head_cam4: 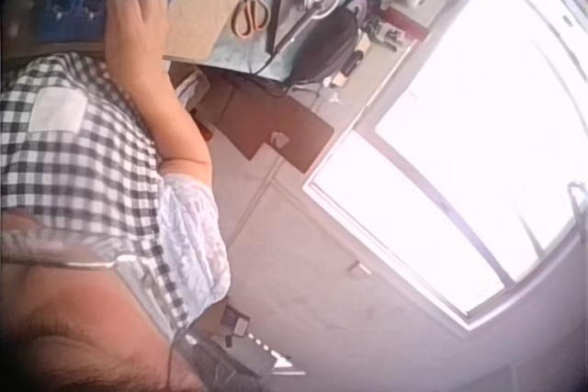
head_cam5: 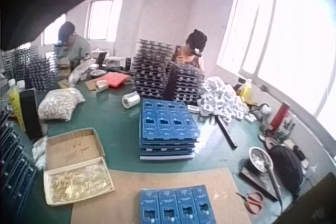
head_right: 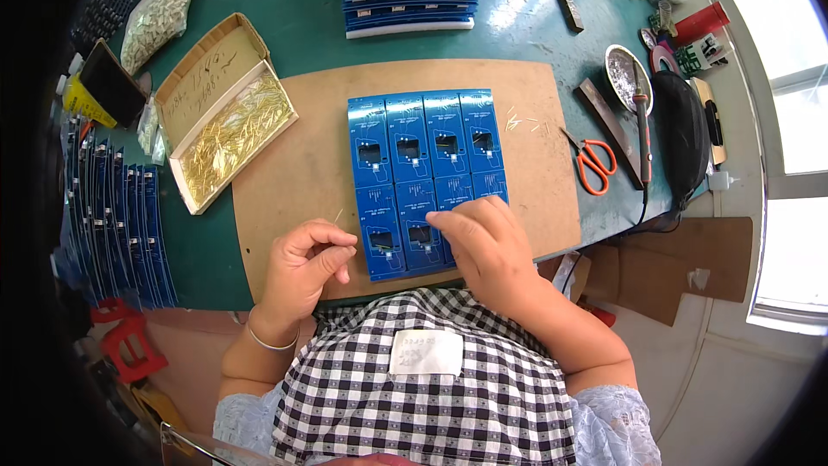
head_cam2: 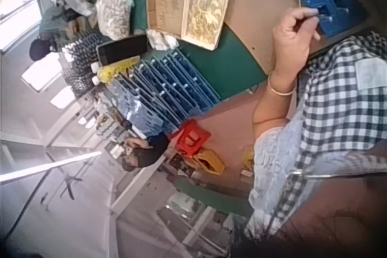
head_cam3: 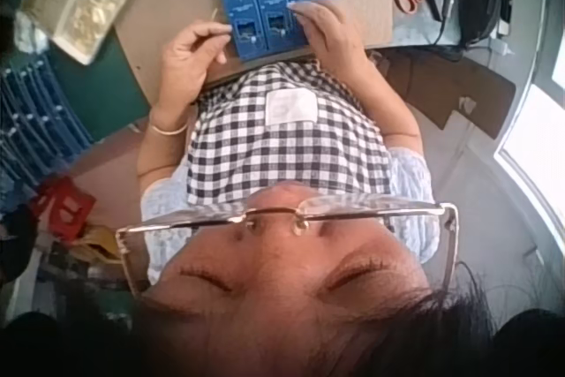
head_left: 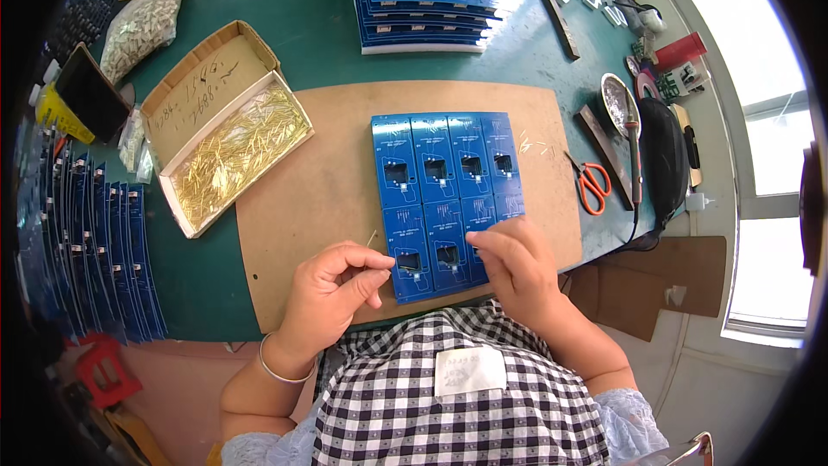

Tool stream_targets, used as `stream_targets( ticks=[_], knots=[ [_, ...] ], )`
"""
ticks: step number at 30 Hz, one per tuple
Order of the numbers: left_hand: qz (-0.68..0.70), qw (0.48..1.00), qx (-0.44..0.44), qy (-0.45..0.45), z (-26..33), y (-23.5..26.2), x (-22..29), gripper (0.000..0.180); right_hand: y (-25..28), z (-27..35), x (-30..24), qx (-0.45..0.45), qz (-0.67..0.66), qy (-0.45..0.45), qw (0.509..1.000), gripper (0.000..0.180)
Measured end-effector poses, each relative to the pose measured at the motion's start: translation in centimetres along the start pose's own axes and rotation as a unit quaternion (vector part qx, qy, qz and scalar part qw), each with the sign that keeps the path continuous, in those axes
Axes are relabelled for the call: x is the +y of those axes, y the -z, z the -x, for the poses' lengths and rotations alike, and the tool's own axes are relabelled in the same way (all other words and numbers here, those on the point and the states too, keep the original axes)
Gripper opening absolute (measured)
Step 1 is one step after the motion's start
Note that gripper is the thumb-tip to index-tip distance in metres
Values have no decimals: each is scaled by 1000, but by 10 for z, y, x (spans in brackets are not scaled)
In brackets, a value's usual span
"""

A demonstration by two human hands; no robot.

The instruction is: Assembling electronic pins into housings and soldering components on a circuit board.

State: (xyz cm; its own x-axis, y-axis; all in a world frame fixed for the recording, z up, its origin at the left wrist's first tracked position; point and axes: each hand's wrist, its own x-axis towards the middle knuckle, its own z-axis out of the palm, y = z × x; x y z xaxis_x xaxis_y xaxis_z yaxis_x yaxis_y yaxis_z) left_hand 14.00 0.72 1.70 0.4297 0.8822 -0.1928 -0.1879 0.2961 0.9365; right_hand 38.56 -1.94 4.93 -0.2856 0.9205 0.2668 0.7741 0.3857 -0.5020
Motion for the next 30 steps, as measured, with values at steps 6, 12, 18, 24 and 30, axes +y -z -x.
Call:
stream_targets(
  ticks=[6,12,18,24,30],
  knots=[
    [8,1000,1,0,-1,0,-1,11,-9,-7,7,-39,-72,-24,996,25],
    [29,999,-2,-13,-1,1,-5,9,-11,-16,2,-60,-61,-9,996,23],
    [26,999,-3,-29,-1,1,-6,9,-10,-22,-4,-72,-54,-26,996,27],
    [20,999,1,-34,-1,1,-6,12,-7,-29,-6,-110,-4,22,994,31],
    [14,999,-2,-32,-2,-2,-5,17,0,-36,-12,-151,49,95,983,31]
  ],
)
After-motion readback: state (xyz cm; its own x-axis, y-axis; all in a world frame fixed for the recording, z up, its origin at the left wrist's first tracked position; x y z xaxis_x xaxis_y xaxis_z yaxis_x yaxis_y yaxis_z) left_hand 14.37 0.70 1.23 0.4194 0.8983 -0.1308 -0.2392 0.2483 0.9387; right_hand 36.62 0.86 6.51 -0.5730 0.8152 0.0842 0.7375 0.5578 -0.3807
